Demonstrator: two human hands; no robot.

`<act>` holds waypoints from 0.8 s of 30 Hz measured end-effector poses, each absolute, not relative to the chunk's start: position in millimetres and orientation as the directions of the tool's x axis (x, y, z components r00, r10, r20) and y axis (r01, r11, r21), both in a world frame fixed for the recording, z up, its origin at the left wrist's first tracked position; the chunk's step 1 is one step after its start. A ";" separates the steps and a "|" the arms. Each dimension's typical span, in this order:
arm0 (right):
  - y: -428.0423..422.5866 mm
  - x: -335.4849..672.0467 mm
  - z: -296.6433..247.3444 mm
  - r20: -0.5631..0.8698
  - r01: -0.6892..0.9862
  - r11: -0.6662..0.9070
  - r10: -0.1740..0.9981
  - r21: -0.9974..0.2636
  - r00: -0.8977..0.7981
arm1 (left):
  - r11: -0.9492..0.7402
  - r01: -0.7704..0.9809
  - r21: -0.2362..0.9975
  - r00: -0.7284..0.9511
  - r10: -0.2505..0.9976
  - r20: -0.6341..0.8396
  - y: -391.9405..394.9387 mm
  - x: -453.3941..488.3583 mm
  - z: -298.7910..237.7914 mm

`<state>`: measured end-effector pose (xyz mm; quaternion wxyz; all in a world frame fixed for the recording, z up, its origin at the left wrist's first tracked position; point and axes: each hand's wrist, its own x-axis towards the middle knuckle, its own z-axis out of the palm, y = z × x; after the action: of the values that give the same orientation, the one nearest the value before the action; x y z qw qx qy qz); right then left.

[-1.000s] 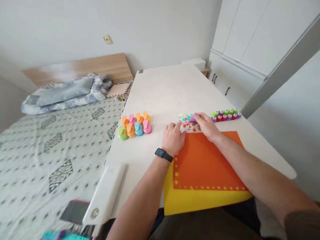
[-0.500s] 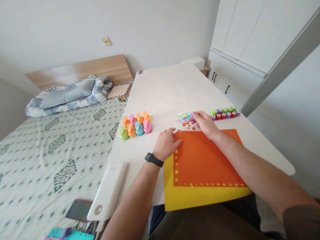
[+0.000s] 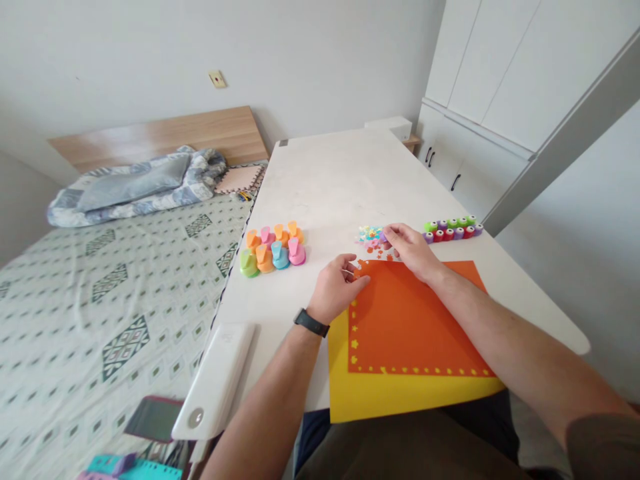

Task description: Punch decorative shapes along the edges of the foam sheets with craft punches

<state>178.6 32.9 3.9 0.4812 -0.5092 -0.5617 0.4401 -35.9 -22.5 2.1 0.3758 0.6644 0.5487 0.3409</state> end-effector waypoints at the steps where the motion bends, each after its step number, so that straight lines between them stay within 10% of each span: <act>1: 32.2 178.4 4.8 0.090 0.163 0.092 0.996 -0.982 -0.021 | -0.086 0.451 0.888 0.160 0.987 0.015 -22.8 -35.9 0.5; 9: 33.0 179.5 -0.3 0.143 0.228 0.146 0.989 -0.963 -0.031 | 0.023 0.301 0.953 0.135 0.989 -0.066 -20.5 -34.1 -3.3; 24: 36.5 183.0 -7.2 0.185 0.300 0.182 0.983 -0.936 -0.020 | -0.130 0.535 0.835 0.200 0.979 0.025 -24.8 -32.6 7.9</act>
<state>183.0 36.5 -7.2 0.4646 -0.5235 -0.6126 0.3671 -32.6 -24.8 7.9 0.3606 0.6857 0.5520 0.3083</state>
